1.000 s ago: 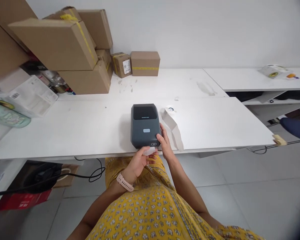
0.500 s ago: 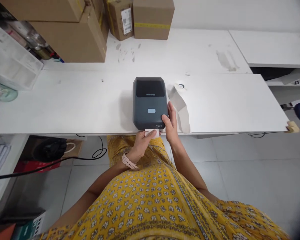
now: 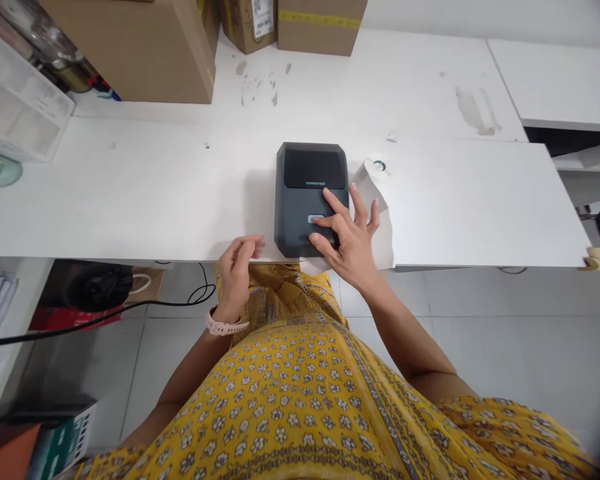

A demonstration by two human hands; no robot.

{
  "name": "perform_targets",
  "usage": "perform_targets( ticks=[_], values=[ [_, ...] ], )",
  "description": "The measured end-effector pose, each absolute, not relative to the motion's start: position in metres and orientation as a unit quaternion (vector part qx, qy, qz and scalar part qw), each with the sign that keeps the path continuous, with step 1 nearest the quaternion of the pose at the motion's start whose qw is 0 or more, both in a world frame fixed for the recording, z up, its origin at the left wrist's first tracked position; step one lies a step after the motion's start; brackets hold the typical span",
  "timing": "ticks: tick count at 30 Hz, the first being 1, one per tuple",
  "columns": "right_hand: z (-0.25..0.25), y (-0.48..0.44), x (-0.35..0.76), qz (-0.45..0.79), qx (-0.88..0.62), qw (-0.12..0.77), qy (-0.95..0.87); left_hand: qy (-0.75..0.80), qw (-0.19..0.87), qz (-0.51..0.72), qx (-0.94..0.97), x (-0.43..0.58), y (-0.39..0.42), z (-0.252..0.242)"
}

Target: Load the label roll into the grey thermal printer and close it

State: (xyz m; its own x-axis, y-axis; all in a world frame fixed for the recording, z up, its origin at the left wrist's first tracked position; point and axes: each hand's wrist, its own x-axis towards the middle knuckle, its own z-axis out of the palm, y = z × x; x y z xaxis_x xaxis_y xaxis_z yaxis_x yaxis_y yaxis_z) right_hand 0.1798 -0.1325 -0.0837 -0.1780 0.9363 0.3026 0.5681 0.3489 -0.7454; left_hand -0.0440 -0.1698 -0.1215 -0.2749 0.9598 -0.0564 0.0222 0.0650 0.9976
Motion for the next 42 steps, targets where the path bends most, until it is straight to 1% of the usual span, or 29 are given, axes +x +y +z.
perform_targets(
  ticks=[2, 5, 7, 9, 11, 14, 16, 20, 25, 29, 31, 32, 35, 37, 40, 42],
  values=[
    [-0.091, -0.138, 0.186, 0.251, -0.510, 0.419, -0.708, 0.562, 0.425, 0.555, 0.443, -0.032, -0.163, -0.113],
    [-0.106, -0.145, 0.198, 0.279, -0.519, 0.510, -0.627, 0.516, 0.460, 0.549, 0.469, -0.013, -0.154, -0.103],
    [-0.113, -0.146, 0.204, 0.306, -0.520, 0.537, -0.590, 0.494, 0.473, 0.552, 0.477, -0.005, -0.148, -0.098],
    [-0.113, -0.140, 0.208, 0.326, -0.504, 0.535, -0.595, 0.487, 0.453, 0.563, 0.490, 0.000, -0.142, -0.092],
    [-0.103, -0.129, 0.208, 0.324, -0.475, 0.530, -0.623, 0.492, 0.408, 0.585, 0.499, 0.002, -0.133, -0.085],
    [-0.076, -0.104, 0.203, 0.287, -0.441, 0.537, -0.660, 0.507, 0.345, 0.615, 0.495, -0.001, -0.113, -0.080],
    [-0.057, -0.084, 0.197, 0.254, -0.434, 0.539, -0.675, 0.524, 0.332, 0.611, 0.491, -0.005, -0.097, -0.083],
    [-0.025, -0.036, 0.187, 0.201, -0.439, 0.531, -0.696, 0.578, 0.355, 0.539, 0.500, -0.014, -0.070, -0.103],
    [-0.004, 0.027, 0.192, 0.170, -0.439, 0.520, -0.713, 0.575, 0.382, 0.470, 0.551, -0.017, -0.056, -0.123],
    [-0.004, 0.026, 0.196, 0.092, -0.428, 0.517, -0.736, 0.605, 0.345, 0.421, 0.581, -0.014, -0.056, -0.117],
    [-0.015, 0.004, 0.194, 0.077, -0.419, 0.490, -0.761, 0.629, 0.316, 0.385, 0.597, -0.013, -0.057, -0.109],
    [-0.023, -0.009, 0.192, 0.091, -0.414, 0.451, -0.785, 0.639, 0.306, 0.364, 0.605, -0.013, -0.057, -0.106],
    [-0.053, -0.038, 0.183, 0.145, -0.397, 0.264, -0.867, 0.662, 0.281, 0.305, 0.624, -0.011, -0.058, -0.096],
    [-0.070, -0.045, 0.176, 0.147, -0.381, 0.174, -0.896, 0.674, 0.260, 0.273, 0.636, -0.010, -0.059, -0.091],
    [-0.079, -0.039, 0.169, 0.150, -0.359, 0.132, -0.912, 0.684, 0.225, 0.232, 0.655, -0.008, -0.059, -0.087],
    [-0.072, -0.033, 0.171, 0.200, -0.340, 0.129, -0.910, 0.685, 0.210, 0.219, 0.663, -0.007, -0.059, -0.087]
  ],
)
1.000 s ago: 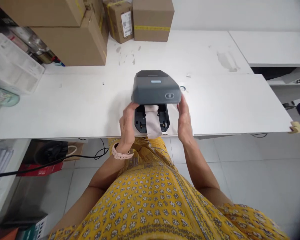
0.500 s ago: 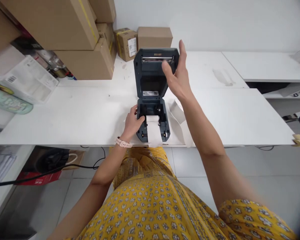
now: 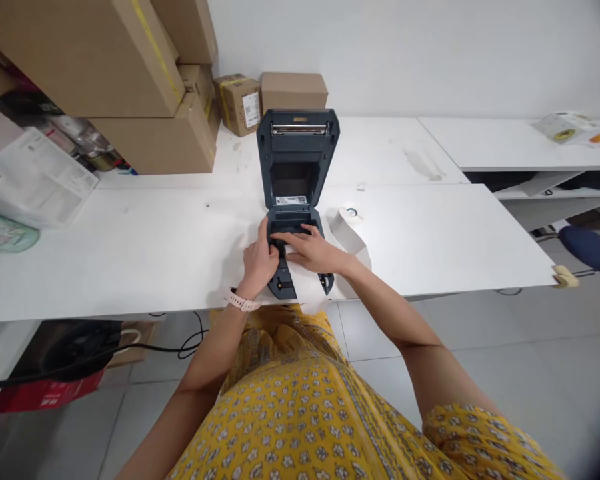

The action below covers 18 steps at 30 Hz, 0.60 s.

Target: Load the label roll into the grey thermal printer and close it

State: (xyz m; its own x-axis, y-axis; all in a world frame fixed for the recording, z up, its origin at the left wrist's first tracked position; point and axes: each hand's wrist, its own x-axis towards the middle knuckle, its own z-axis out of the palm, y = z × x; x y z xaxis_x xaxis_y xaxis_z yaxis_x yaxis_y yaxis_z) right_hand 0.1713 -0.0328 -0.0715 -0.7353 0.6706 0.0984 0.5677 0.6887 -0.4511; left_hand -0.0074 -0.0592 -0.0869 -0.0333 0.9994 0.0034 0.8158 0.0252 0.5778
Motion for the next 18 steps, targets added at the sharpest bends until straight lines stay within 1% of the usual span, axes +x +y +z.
perform_targets(
  ticks=[2, 4, 6, 8, 10, 11, 13, 15, 18],
  values=[
    [-0.056, -0.030, 0.183, 0.291, -0.291, 0.144, -0.900, 0.682, 0.201, 0.223, 0.666, -0.008, -0.060, -0.089],
    [-0.042, -0.033, 0.206, 0.391, -0.217, 0.195, -0.873, 0.678, 0.197, 0.237, 0.668, -0.010, -0.061, -0.092],
    [-0.037, -0.046, 0.243, 0.456, -0.138, 0.311, -0.823, 0.675, 0.192, 0.251, 0.666, -0.011, -0.061, -0.095],
    [-0.047, -0.064, 0.286, 0.459, -0.097, 0.477, -0.743, 0.678, 0.186, 0.257, 0.663, -0.011, -0.061, -0.097],
    [-0.068, -0.082, 0.330, 0.422, -0.148, 0.617, -0.648, 0.682, 0.181, 0.256, 0.661, -0.010, -0.061, -0.097],
    [-0.081, -0.090, 0.349, 0.401, -0.199, 0.662, -0.601, 0.684, 0.180, 0.254, 0.660, -0.010, -0.061, -0.097],
    [-0.106, -0.099, 0.380, 0.373, -0.331, 0.692, -0.523, 0.687, 0.182, 0.253, 0.656, -0.009, -0.061, -0.097],
    [-0.129, -0.098, 0.397, 0.355, -0.448, 0.672, -0.470, 0.687, 0.189, 0.261, 0.651, -0.009, -0.061, -0.098],
    [-0.155, -0.083, 0.405, 0.338, -0.530, 0.640, -0.443, 0.688, 0.204, 0.286, 0.635, -0.010, -0.060, -0.102]
  ],
)
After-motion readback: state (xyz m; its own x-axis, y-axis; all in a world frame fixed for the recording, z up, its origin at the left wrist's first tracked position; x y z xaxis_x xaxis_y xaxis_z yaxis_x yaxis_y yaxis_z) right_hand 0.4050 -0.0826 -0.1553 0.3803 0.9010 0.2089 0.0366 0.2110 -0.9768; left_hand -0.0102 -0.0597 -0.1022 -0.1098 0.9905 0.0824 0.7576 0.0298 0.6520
